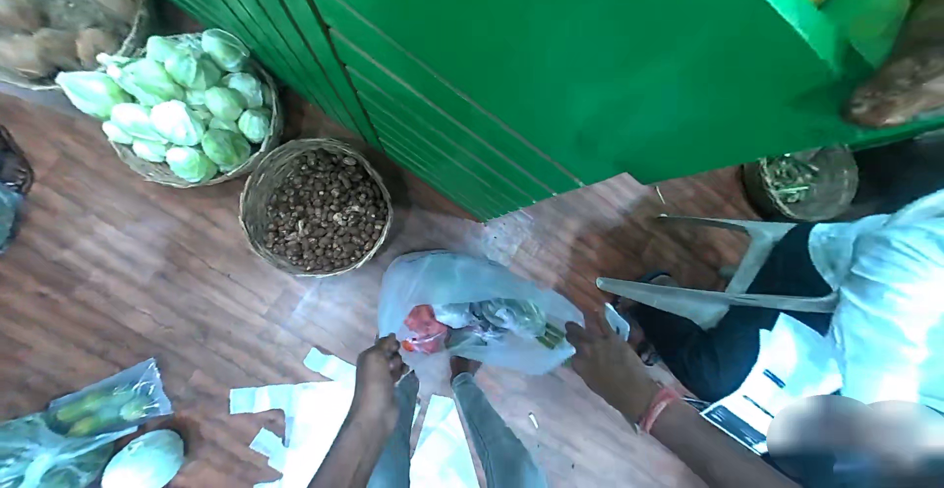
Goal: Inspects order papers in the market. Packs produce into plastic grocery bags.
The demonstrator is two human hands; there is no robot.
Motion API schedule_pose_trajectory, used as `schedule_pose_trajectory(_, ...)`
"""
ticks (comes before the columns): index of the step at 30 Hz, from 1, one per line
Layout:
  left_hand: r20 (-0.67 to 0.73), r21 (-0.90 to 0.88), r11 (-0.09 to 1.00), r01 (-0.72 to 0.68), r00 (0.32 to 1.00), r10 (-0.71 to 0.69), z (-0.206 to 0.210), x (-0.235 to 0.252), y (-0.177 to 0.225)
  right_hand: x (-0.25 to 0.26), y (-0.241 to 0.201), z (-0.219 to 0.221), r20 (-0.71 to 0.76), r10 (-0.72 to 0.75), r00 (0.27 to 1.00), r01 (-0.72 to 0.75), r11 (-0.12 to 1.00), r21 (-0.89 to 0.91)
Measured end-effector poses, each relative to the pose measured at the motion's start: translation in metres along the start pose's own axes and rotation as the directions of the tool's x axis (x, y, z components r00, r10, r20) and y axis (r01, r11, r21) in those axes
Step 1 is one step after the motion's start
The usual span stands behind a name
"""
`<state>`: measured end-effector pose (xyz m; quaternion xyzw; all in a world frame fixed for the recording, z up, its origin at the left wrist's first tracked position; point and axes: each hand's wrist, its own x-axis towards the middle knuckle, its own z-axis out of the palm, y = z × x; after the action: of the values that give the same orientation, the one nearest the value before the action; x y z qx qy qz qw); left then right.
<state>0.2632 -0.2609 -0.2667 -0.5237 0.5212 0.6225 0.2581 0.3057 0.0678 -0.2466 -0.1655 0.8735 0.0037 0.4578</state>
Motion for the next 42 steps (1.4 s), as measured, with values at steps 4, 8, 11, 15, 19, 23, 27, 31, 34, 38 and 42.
schedule_pose_trajectory(4,0.003,0.114,0.994,0.003,1.000,-0.004,-0.013,0.006,-0.013,0.008,-0.006,-0.023,-0.090,-0.023,0.996,0.015,0.996,-0.085)
schedule_pose_trajectory(8,0.031,0.103,0.994,-0.028,0.999,0.025,-0.019,0.005,-0.014,-0.009,-0.023,-0.068,-0.227,-0.035,0.973,-0.002,0.987,-0.159)
schedule_pose_trajectory(11,0.070,0.109,0.991,-0.081,0.995,0.073,-0.015,0.004,-0.021,-0.032,-0.042,-0.099,-0.396,-0.007,0.918,0.010,1.000,0.006)
schedule_pose_trajectory(15,0.105,0.110,0.988,-0.104,0.990,0.093,-0.024,0.008,-0.024,-0.025,-0.068,-0.109,-0.623,0.052,0.781,0.149,0.952,0.267)
schedule_pose_trajectory(19,0.129,0.121,0.991,-0.063,0.991,0.047,-0.041,0.014,-0.019,0.032,-0.101,-0.075,-0.477,0.095,0.874,0.071,0.945,0.318)
schedule_pose_trajectory(23,0.165,0.151,0.987,-0.051,0.986,0.026,-0.046,0.019,-0.015,0.099,-0.130,-0.059,0.014,0.197,0.980,-0.193,0.944,0.269)
schedule_pose_trajectory(27,0.178,0.114,0.991,-0.063,0.983,0.042,-0.048,0.021,-0.015,0.152,-0.145,-0.015,0.111,0.350,0.930,-0.338,0.697,0.632)
schedule_pose_trajectory(31,0.165,0.143,0.986,-0.080,0.985,0.056,-0.043,0.027,-0.014,0.189,-0.160,0.050,0.249,0.597,0.763,-0.258,-0.073,0.963)
schedule_pose_trajectory(34,0.199,0.215,0.971,-0.108,0.978,0.065,-0.048,0.032,-0.020,0.207,-0.182,0.062,0.300,0.722,0.624,0.041,-0.413,0.910)
schedule_pose_trajectory(38,0.197,0.356,0.930,-0.087,0.980,0.017,-0.057,0.035,-0.028,0.236,-0.191,0.048,0.456,0.796,0.399,0.018,-0.503,0.864)
schedule_pose_trajectory(42,0.187,0.458,0.882,-0.111,0.982,0.027,-0.061,0.044,-0.036,0.286,-0.193,0.051,0.314,0.761,0.567,0.283,-0.539,0.793)
